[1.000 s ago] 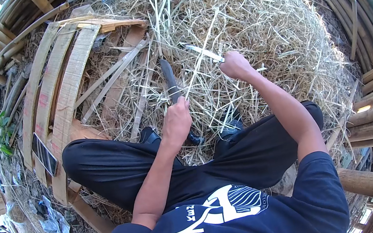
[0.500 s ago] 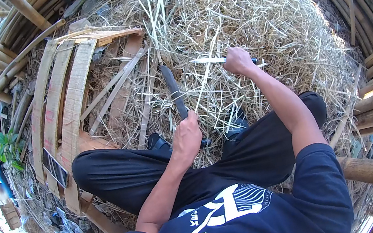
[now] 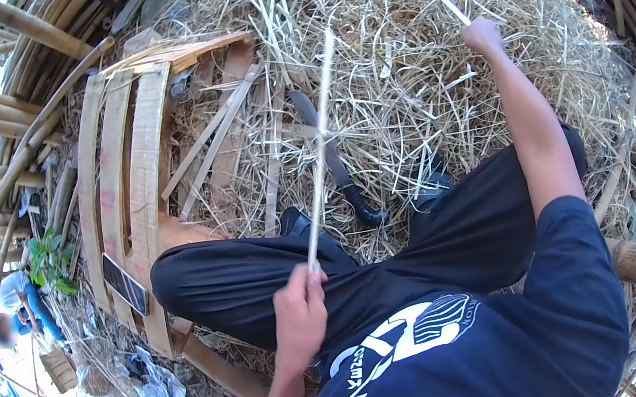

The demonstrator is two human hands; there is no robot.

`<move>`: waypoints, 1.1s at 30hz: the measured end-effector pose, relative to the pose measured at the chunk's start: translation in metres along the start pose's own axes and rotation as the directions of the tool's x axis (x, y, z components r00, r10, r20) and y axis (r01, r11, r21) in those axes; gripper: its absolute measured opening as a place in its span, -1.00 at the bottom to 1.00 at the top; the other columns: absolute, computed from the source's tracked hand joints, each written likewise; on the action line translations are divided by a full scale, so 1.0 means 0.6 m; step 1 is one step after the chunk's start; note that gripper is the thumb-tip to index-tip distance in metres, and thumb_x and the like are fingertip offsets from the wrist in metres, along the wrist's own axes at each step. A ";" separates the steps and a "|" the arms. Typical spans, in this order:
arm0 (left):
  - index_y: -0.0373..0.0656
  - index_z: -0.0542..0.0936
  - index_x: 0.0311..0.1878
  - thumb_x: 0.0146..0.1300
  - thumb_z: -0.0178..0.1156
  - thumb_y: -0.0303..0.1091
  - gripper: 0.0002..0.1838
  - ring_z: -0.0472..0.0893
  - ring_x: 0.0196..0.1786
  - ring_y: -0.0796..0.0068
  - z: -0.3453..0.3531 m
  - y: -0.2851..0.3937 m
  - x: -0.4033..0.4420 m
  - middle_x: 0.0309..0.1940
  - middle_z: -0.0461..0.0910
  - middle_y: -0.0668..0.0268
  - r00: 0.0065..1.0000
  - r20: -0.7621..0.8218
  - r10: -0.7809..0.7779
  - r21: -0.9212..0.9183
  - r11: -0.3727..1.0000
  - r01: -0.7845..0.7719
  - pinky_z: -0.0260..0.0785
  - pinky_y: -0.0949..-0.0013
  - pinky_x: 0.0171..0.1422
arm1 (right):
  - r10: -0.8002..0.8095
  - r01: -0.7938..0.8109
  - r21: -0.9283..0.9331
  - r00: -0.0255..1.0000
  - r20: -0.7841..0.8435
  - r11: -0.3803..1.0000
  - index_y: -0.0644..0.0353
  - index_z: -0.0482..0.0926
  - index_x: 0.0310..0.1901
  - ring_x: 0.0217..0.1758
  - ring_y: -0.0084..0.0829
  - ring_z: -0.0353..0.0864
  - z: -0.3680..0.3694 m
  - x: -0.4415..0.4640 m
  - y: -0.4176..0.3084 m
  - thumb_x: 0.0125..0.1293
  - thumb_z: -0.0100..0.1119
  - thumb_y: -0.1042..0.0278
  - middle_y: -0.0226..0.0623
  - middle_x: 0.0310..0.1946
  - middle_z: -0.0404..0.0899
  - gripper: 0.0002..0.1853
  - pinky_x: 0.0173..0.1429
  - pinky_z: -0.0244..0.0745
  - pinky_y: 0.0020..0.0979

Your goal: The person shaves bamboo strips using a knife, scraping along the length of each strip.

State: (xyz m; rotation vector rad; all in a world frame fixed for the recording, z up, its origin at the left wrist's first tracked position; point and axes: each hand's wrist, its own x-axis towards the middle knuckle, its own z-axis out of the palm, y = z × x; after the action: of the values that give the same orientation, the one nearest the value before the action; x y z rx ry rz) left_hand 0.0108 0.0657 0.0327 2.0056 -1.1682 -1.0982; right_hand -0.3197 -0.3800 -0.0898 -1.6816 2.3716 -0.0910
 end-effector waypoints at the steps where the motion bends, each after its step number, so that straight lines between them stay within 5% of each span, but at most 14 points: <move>1: -0.28 0.50 -0.30 0.46 -0.04 -0.38 -0.77 0.19 -0.59 0.80 0.001 0.006 0.024 -0.69 0.26 0.51 0.999 -0.015 -0.048 -0.110 0.993 0.046 0.05 0.54 -0.53 | 0.002 -0.005 0.063 0.999 0.047 0.998 0.32 0.62 0.00 0.09 -0.08 0.63 0.001 -0.012 -0.028 0.19 0.11 0.14 0.04 0.00 0.62 -0.54 0.14 0.52 -0.19; 3: -0.29 0.52 -0.23 0.47 -0.04 -0.37 -0.78 0.21 -0.61 0.77 0.004 0.013 0.084 -0.67 0.29 0.50 0.994 -0.075 0.086 -0.094 0.991 -0.093 0.06 0.56 -0.53 | -0.121 0.106 0.154 0.988 0.091 0.982 0.37 0.61 -0.02 0.03 -0.05 0.65 0.012 -0.034 -0.082 0.21 0.14 0.03 0.11 -0.07 0.63 -0.48 0.12 0.53 -0.21; 4: -0.28 0.54 -0.21 0.47 -0.03 -0.34 -0.77 0.22 -0.61 0.79 0.010 0.016 0.116 -0.67 0.29 0.50 0.986 -0.106 0.131 -0.093 0.986 -0.141 0.05 0.57 -0.54 | -0.194 0.175 0.246 0.979 0.059 0.954 0.35 0.63 -0.09 -0.20 -0.22 0.70 0.015 -0.055 -0.109 0.24 0.16 -0.04 0.00 -0.23 0.67 -0.48 -0.10 0.60 -0.27; 6: -0.27 0.56 -0.23 0.48 -0.02 -0.31 -0.74 0.23 -0.62 0.80 0.020 0.030 0.171 -0.66 0.31 0.51 0.992 -0.066 0.104 -0.205 0.972 -0.116 0.05 0.59 -0.55 | -0.263 0.047 0.608 0.926 0.271 0.793 0.25 0.62 -0.22 -0.68 -0.68 0.22 0.000 -0.114 -0.169 0.36 0.08 -0.17 -0.46 -0.62 0.39 -0.48 -0.61 0.22 -0.55; 8: -0.26 0.57 -0.23 0.48 -0.02 -0.29 -0.73 0.23 -0.64 0.80 0.039 0.044 0.215 -0.64 0.35 0.50 0.983 0.008 0.186 -0.260 0.949 -0.177 0.03 0.59 -0.57 | -0.418 -0.023 0.763 0.826 0.379 0.646 0.17 0.55 -0.29 -0.80 -0.71 0.02 -0.051 -0.186 -0.211 0.38 0.01 -0.24 -0.63 -0.79 0.13 -0.47 -0.70 0.00 -0.56; 12: -0.27 0.57 -0.19 0.48 -0.01 -0.26 -0.73 0.27 -0.66 0.79 0.061 0.067 0.249 -0.63 0.39 0.47 0.946 0.171 0.277 -0.228 0.945 -0.236 0.08 0.61 -0.60 | -0.553 -0.089 0.911 0.769 0.320 0.403 0.23 0.54 -0.26 -0.77 -0.74 0.02 -0.071 -0.227 -0.224 0.40 0.11 -0.03 -0.66 -0.76 0.10 -0.60 -0.69 -0.06 -0.56; 15: -0.31 0.56 -0.07 0.48 0.01 -0.21 -0.69 0.40 -0.68 0.73 0.076 0.063 0.259 -0.60 0.46 0.41 0.935 0.321 0.148 -0.391 0.920 -0.011 0.26 0.61 -0.61 | -0.529 -0.186 0.928 0.777 0.341 0.323 0.19 0.51 -0.33 -0.76 -0.74 0.01 -0.071 -0.231 -0.212 0.42 0.12 0.07 -0.66 -0.75 0.10 -0.67 -0.66 -0.04 -0.58; 22: -0.24 0.55 -0.03 0.47 0.04 -0.19 -0.71 0.22 -0.78 0.76 0.113 0.032 0.270 -0.63 0.39 0.49 0.944 0.277 0.178 -0.571 0.821 0.013 0.04 0.61 -0.72 | -0.535 -0.129 0.892 0.760 0.370 0.434 0.18 0.60 -0.34 -0.76 -0.65 0.09 -0.061 -0.257 -0.204 0.41 0.08 -0.02 -0.60 -0.75 0.19 -0.61 -0.65 0.00 -0.48; 24: -0.26 0.57 -0.06 0.46 0.06 -0.21 -0.72 0.27 -0.71 0.76 0.118 0.016 0.277 -0.63 0.41 0.48 0.964 0.207 0.167 -0.537 0.843 -0.031 0.09 0.59 -0.65 | -0.558 0.315 0.647 0.803 0.208 0.695 0.21 0.66 -0.35 -0.74 -0.60 0.22 -0.056 -0.272 -0.200 0.41 0.04 -0.13 -0.49 -0.74 0.33 -0.50 -0.62 0.15 -0.40; 25: -0.27 0.59 -0.08 0.45 0.08 -0.24 -0.73 0.33 -0.64 0.75 0.119 0.009 0.281 -0.63 0.42 0.47 0.976 0.139 0.166 -0.488 0.869 -0.078 0.14 0.57 -0.58 | -0.546 0.354 0.525 0.792 0.272 0.774 0.27 0.68 -0.38 -0.67 -0.48 0.42 -0.058 -0.284 -0.197 0.39 0.03 -0.17 -0.30 -0.71 0.46 -0.43 -0.51 0.34 -0.32; 26: -0.29 0.61 -0.10 0.44 0.09 -0.26 -0.74 0.39 -0.57 0.75 0.121 0.003 0.284 -0.63 0.44 0.46 0.983 0.071 0.168 -0.435 0.892 -0.121 0.19 0.54 -0.51 | -0.623 0.509 0.400 0.746 0.238 0.762 0.33 0.66 -0.39 -0.59 -0.34 0.56 -0.057 -0.299 -0.197 0.38 0.05 -0.10 -0.15 -0.67 0.54 -0.45 -0.38 0.48 -0.24; 30: -0.31 0.63 -0.14 0.42 0.08 -0.34 -0.77 0.47 -0.56 0.64 0.127 -0.004 0.292 -0.63 0.51 0.35 0.957 -0.115 0.268 -0.298 0.909 -0.290 0.30 0.45 -0.44 | -0.762 0.748 0.177 0.590 0.267 0.640 0.39 0.65 -0.42 -0.50 -0.09 0.65 -0.003 -0.341 -0.182 0.20 0.07 0.27 0.02 -0.56 0.62 -0.69 -0.23 0.60 -0.14; 33: -0.32 0.63 -0.18 0.38 0.09 -0.39 -0.80 0.55 -0.57 0.52 0.125 0.001 0.291 -0.63 0.56 0.27 0.946 -0.176 0.271 -0.228 0.924 -0.307 0.34 0.40 -0.43 | -0.715 0.730 0.132 0.589 0.377 0.671 0.39 0.62 -0.51 -0.46 0.02 0.66 0.027 -0.363 -0.185 0.03 0.07 0.36 0.12 -0.56 0.60 -0.76 -0.21 0.61 -0.10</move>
State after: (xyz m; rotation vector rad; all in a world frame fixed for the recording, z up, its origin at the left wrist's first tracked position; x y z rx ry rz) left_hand -0.0050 -0.0942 -0.0688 1.6252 -1.1439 -0.8900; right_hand -0.1456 -0.2120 -0.0517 -2.3153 1.2719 0.1549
